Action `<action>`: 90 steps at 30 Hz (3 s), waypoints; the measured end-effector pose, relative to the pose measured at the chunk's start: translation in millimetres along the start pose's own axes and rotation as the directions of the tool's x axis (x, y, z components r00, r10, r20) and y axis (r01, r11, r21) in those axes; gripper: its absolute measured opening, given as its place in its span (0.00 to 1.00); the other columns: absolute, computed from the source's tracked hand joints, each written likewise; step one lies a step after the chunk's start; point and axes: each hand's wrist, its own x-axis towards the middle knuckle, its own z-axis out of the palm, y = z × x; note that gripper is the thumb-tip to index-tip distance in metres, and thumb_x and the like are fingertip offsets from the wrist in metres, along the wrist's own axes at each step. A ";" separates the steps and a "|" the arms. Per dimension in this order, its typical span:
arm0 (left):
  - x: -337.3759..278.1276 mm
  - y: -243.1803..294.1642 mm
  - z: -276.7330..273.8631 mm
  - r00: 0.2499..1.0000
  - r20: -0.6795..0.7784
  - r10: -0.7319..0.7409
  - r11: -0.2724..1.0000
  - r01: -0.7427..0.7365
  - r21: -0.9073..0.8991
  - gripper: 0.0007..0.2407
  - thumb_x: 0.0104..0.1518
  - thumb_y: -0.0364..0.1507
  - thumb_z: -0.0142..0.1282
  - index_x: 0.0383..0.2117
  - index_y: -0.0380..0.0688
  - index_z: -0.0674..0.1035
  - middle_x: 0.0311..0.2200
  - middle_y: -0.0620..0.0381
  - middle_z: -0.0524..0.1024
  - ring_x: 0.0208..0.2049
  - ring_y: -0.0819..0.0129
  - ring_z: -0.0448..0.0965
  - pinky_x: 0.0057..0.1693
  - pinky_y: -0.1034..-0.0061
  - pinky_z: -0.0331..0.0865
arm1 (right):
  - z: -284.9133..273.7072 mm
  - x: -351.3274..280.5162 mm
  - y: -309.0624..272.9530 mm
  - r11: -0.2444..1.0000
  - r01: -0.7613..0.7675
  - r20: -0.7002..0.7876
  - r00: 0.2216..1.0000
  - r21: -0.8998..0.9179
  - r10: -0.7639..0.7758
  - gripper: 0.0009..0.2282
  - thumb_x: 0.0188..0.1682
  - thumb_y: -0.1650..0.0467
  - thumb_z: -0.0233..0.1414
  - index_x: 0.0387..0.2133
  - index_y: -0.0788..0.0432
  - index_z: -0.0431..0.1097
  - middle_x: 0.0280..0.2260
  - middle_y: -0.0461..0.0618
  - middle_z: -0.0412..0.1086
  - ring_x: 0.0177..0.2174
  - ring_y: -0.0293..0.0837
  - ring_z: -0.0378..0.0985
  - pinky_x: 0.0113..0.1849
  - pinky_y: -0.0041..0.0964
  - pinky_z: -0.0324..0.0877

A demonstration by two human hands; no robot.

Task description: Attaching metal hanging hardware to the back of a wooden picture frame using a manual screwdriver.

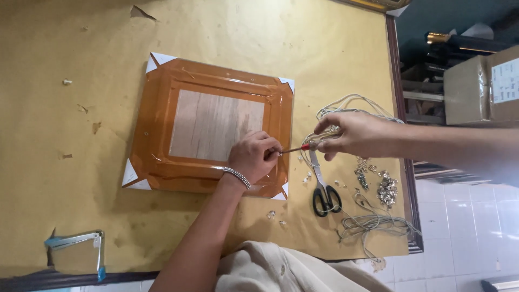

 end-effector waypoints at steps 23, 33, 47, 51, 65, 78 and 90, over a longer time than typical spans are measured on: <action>1.0 3.8 -3.2 0.997 0.054 -0.061 0.998 0.061 0.008 0.04 0.43 0.31 0.54 0.22 0.59 0.72 0.24 0.68 0.68 0.35 0.72 0.71 0.43 0.76 0.68 | 7.5 2.7 3.2 0.806 -0.120 0.101 0.992 0.580 0.075 0.17 0.40 0.72 0.48 0.45 0.59 0.60 0.20 0.57 0.67 0.13 0.32 0.50 0.12 0.21 0.44; 1.4 1.3 -2.3 0.998 0.038 -0.044 0.999 0.044 -0.014 0.04 0.42 0.31 0.56 0.22 0.57 0.73 0.24 0.67 0.69 0.34 0.70 0.72 0.42 0.73 0.69 | 5.6 3.9 6.2 0.003 0.562 0.407 0.603 -0.827 -0.687 0.16 0.39 0.78 0.45 0.40 0.50 0.65 0.29 0.59 0.70 0.26 0.47 0.74 0.27 0.38 0.72; 1.4 1.8 -3.0 0.997 0.057 -0.060 0.998 0.059 0.016 0.03 0.43 0.33 0.54 0.23 0.60 0.73 0.25 0.69 0.69 0.36 0.72 0.71 0.44 0.76 0.68 | 20.8 4.4 -2.5 0.823 0.032 -0.054 0.999 0.567 -0.002 0.13 0.36 0.77 0.48 0.37 0.62 0.62 0.15 0.54 0.62 0.11 0.34 0.51 0.12 0.24 0.46; 0.9 2.5 0.2 0.997 0.043 -0.060 0.998 0.059 0.028 0.04 0.43 0.33 0.55 0.23 0.61 0.73 0.25 0.69 0.69 0.35 0.71 0.71 0.43 0.75 0.69 | -2.5 -10.5 -15.6 0.993 -0.014 0.022 1.000 0.115 0.012 0.18 0.39 0.67 0.51 0.43 0.59 0.61 0.23 0.58 0.75 0.09 0.39 0.57 0.10 0.27 0.50; -0.5 0.6 3.0 0.997 0.048 -0.068 0.998 0.067 0.021 0.02 0.44 0.32 0.54 0.22 0.59 0.74 0.25 0.69 0.70 0.35 0.71 0.71 0.44 0.76 0.68 | 25.0 -3.0 -0.7 0.949 0.226 -0.068 0.967 -0.218 -0.246 0.11 0.41 0.71 0.47 0.30 0.40 0.75 0.29 0.43 0.75 0.31 0.43 0.77 0.32 0.35 0.70; 0.3 4.5 -6.4 0.997 0.059 -0.054 0.998 0.054 -0.007 0.03 0.43 0.31 0.56 0.22 0.58 0.75 0.25 0.67 0.71 0.34 0.71 0.72 0.44 0.76 0.69 | 0.1 -23.6 -0.3 0.662 0.389 0.077 0.890 -0.640 -0.449 0.17 0.38 0.75 0.47 0.40 0.44 0.66 0.30 0.49 0.72 0.27 0.47 0.77 0.27 0.35 0.74; 0.0 1.6 2.6 0.996 0.056 -0.072 0.997 0.071 0.022 0.03 0.43 0.31 0.56 0.22 0.58 0.74 0.26 0.69 0.70 0.36 0.72 0.71 0.45 0.76 0.68 | 27.4 -4.1 -12.3 0.968 0.108 -0.090 0.987 -0.226 -0.132 0.10 0.41 0.72 0.51 0.35 0.45 0.72 0.30 0.45 0.73 0.32 0.42 0.76 0.34 0.34 0.70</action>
